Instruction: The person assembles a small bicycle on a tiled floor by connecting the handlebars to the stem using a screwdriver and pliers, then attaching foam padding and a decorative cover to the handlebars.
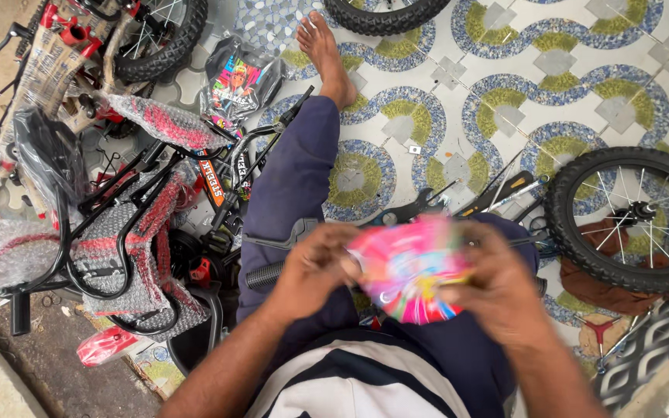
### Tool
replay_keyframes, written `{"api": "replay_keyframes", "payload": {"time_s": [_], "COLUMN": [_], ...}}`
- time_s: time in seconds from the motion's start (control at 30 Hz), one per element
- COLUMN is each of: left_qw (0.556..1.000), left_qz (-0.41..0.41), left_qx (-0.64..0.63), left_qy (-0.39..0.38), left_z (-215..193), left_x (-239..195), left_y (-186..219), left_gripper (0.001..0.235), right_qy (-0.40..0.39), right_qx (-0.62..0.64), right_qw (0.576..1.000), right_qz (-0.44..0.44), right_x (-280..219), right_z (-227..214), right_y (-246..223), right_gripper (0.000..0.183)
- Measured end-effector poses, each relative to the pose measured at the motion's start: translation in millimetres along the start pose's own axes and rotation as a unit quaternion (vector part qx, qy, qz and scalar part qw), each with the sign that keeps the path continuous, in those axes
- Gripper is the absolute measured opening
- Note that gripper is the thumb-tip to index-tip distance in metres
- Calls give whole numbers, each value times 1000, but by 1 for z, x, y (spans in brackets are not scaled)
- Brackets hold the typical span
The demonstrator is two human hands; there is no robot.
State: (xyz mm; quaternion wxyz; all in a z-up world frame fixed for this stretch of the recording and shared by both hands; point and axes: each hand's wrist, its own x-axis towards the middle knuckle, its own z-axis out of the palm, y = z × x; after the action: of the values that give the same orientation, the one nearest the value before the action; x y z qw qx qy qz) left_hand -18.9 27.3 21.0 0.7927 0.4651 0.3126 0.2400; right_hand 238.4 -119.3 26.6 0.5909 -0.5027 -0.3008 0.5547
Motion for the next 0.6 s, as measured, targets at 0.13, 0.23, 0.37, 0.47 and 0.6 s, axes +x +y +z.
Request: {"api": "replay_keyframes", "payload": {"time_s": [0.13,0.23,0.37,0.47,0.6], "left_qw": [844,718,791,808,800], "left_qz": [262,301,65,53,159], "left_qx": [467,625,595,569,557], "left_qy": [4,-64,-123,-146,-157], "left_z": [5,18,8,3,1], "left_x": [4,15,32,37,32], "left_y": [16,11,9,11,18], "left_gripper": [40,64,49,49,78], "right_qy": [147,218,261,271,282], "right_qx": [36,70,55,36,3], "right_qw": [981,954,944,947,948], "right_qz": [-124,-191,-194,-171,-149], "right_x": [-26,-37,-51,-55,-54], "right_z": [-41,-49,-56,-55,-48], "right_y": [-33,-42,-39,-31,-30], "right_gripper": [41,33,35,39,52]}}
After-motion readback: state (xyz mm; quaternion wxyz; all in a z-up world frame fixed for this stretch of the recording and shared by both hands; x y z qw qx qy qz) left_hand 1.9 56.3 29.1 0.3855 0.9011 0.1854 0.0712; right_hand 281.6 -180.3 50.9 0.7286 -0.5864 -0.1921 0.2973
